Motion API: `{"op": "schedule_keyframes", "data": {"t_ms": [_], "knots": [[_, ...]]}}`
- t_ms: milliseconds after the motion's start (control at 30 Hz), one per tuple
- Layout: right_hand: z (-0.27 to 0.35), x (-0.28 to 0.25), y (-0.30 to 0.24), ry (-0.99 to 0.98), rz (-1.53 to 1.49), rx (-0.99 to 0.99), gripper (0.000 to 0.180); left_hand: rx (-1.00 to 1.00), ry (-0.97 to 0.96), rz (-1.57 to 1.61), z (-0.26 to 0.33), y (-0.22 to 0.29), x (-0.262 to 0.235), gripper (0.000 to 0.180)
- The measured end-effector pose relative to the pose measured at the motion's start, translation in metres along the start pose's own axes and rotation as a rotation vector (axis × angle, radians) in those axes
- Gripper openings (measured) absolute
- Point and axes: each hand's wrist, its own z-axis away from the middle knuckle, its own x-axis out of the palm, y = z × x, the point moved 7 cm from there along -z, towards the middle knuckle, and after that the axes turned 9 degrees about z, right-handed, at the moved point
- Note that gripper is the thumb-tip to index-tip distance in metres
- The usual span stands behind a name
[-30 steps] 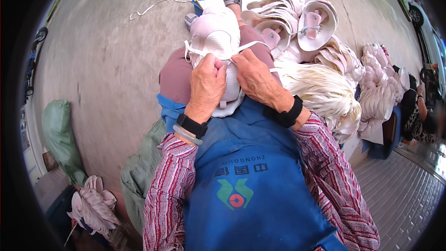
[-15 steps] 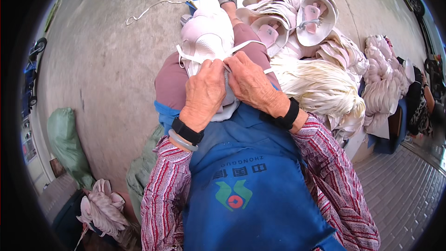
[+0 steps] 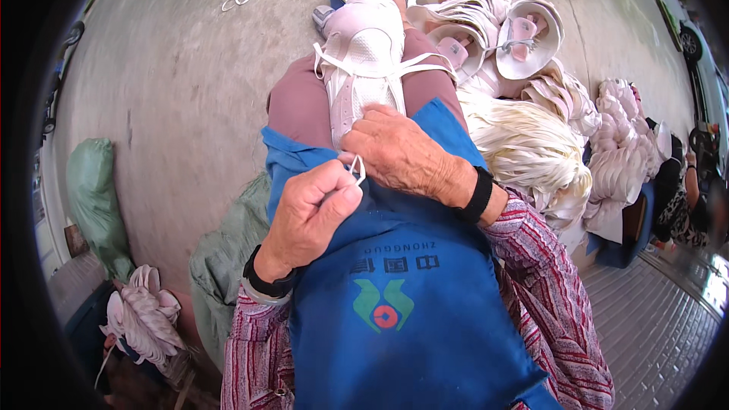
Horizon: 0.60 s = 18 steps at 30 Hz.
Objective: Manually lace and adjust strings on a white athletic shoe.
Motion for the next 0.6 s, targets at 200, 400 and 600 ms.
{"op": "schedule_keyframes", "data": {"t_ms": [200, 400, 600], "knots": [[0.026, -0.044, -0.006, 0.168, -0.451, 0.098, 0.015, 0.027, 0.055, 0.301, 0.008, -0.016, 0.004, 0.033], [0.102, -0.207, -0.081, 0.079, -1.408, -0.505, 0.026, -0.457, -0.022, 0.762, -0.046, -0.066, 0.008, 0.047], [0.115, -0.185, -0.090, 0.072, -1.443, -0.515, 0.036, -0.437, 0.140, 1.178, -0.108, -0.083, 0.033, 0.033]]}}
